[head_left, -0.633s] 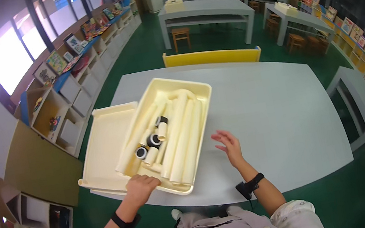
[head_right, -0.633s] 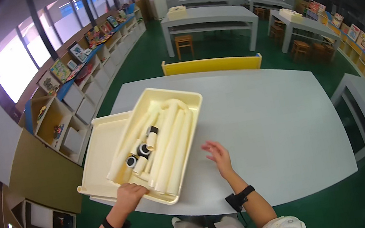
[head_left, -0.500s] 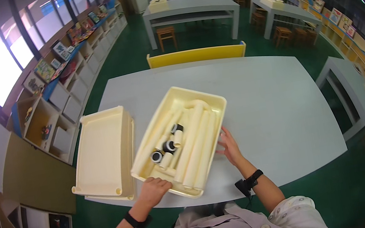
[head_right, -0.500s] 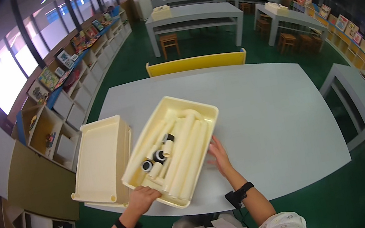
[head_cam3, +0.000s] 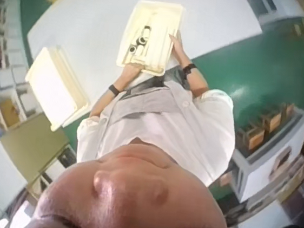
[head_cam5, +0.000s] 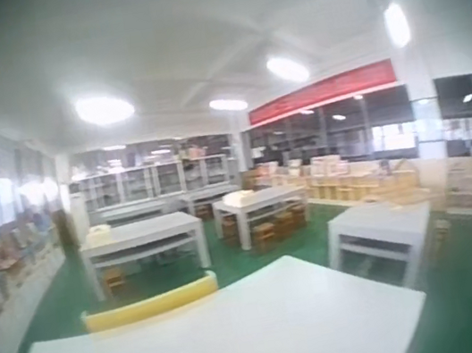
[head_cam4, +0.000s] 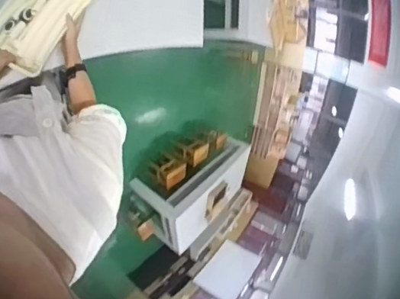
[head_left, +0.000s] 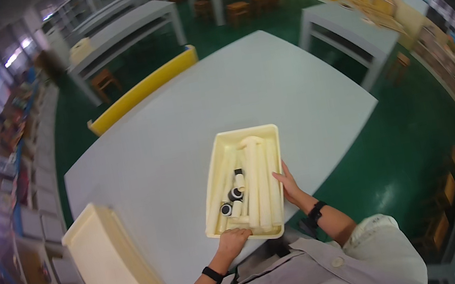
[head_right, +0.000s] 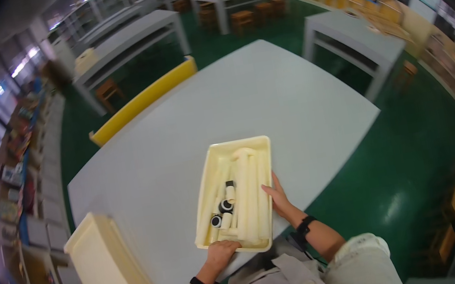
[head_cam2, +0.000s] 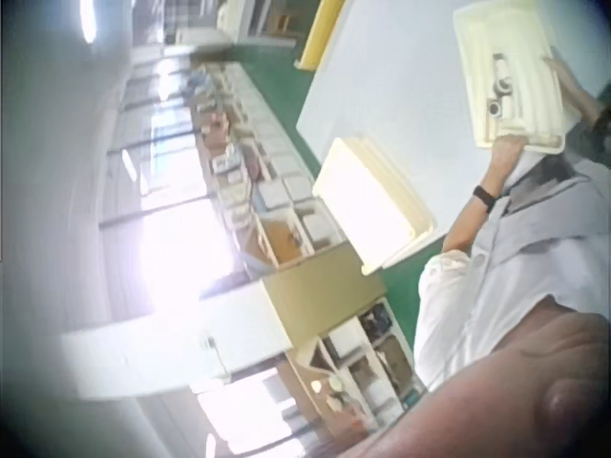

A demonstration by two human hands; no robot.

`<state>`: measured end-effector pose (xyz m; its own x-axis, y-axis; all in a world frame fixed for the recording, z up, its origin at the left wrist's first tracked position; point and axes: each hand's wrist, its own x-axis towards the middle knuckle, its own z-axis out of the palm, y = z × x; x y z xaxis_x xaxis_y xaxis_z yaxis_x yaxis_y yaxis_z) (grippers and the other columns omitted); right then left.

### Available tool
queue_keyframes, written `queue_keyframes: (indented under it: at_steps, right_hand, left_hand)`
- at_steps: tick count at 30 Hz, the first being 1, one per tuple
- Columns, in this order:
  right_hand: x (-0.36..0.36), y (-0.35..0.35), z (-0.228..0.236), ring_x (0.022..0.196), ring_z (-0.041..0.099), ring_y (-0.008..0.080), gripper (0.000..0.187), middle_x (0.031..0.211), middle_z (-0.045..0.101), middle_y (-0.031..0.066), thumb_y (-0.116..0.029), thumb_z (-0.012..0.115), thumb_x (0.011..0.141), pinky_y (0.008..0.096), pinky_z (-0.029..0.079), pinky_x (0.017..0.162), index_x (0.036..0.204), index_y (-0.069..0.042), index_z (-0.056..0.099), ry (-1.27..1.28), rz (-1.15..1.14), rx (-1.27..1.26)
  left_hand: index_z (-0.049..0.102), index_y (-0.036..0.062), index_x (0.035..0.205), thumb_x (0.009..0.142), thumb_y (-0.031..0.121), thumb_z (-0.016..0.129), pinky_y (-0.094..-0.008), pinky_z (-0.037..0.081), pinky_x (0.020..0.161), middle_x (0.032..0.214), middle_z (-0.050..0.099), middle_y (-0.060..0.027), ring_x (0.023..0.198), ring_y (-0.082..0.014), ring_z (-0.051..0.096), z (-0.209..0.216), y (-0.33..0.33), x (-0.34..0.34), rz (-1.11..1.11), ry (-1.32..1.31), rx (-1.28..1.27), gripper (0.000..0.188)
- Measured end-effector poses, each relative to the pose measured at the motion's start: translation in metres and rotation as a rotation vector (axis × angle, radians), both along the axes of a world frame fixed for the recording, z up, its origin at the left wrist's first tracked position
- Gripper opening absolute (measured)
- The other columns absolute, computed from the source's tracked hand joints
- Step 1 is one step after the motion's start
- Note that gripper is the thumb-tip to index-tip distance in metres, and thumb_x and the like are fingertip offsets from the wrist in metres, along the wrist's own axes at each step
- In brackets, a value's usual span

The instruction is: Assembling a three-tier plastic storage trolley by connecting trays and poles.

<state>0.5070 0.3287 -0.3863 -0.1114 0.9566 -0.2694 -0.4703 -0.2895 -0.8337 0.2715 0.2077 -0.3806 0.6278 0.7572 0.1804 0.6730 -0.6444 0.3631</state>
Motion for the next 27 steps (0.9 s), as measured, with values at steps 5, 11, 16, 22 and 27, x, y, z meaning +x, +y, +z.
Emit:
queue_keyframes:
  at_steps: [5, 11, 16, 22, 27]
  right_hand:
    - [0.018, -0.018, 0.015, 0.109, 0.045, 0.0220, 0.073, 0.128, 0.037, 0.0108, -0.016, 0.055, 0.082, 0.0348, 0.041, 0.086, 0.138, -0.020, 0.009, -0.092, -0.032, -0.119]
    - [0.024, 0.016, 0.003, 0.112, 0.043, 0.0220, 0.069, 0.128, 0.038, 0.0098, -0.016, 0.052, 0.083, 0.0337, 0.036, 0.091, 0.138, -0.018, 0.010, -0.198, 0.092, 0.028]
    - [0.030, 0.063, -0.024, 0.118, 0.034, 0.0200, 0.065, 0.131, 0.032, 0.0123, -0.020, 0.050, 0.084, 0.0330, 0.031, 0.096, 0.137, -0.011, 0.013, -0.354, 0.307, 0.051]
    - [0.095, 0.128, -0.002, 0.115, 0.037, 0.0218, 0.064, 0.127, 0.037, 0.0144, -0.025, 0.054, 0.081, 0.0324, 0.029, 0.096, 0.132, -0.004, 0.021, -0.508, 0.408, 0.106]
    - [0.135, 0.159, -0.008, 0.114, 0.039, 0.0256, 0.066, 0.124, 0.039, 0.0187, -0.024, 0.057, 0.076, 0.0326, 0.029, 0.096, 0.129, -0.001, 0.025, -0.795, 0.349, 0.083]
  left_hand:
    - [0.054, 0.0143, 0.090, 0.075, 0.013, 0.046, -0.0469, 0.039, 0.083, 0.091, 0.057, -0.0014, 0.096, -0.0154, 0.051, 0.000, -0.003, -0.004, -0.114, 0.051, 0.066, 0.017]
    - [0.045, 0.0225, 0.118, 0.072, 0.034, 0.061, -0.0701, 0.019, 0.085, 0.133, 0.027, -0.0057, 0.125, -0.0265, 0.023, 0.009, 0.002, -0.058, 0.062, 0.175, 0.023, 0.050]
    - [0.033, 0.0183, 0.126, 0.057, 0.040, 0.074, -0.0651, 0.027, 0.084, 0.133, 0.005, -0.0321, 0.121, -0.0455, 0.021, -0.040, 0.025, -0.043, 0.161, 0.114, -0.068, 0.083]
    - [0.036, 0.0193, 0.125, 0.059, 0.030, 0.074, -0.0390, 0.044, 0.083, 0.133, 0.000, -0.0343, 0.100, -0.0452, 0.048, -0.020, 0.083, 0.052, 0.086, -0.175, -0.362, 0.078]
    - [0.034, 0.0206, 0.127, 0.063, 0.037, 0.070, -0.0411, 0.042, 0.085, 0.134, 0.003, -0.0330, 0.097, -0.0440, 0.050, -0.007, 0.123, 0.093, 0.055, 0.112, -0.052, 0.076]
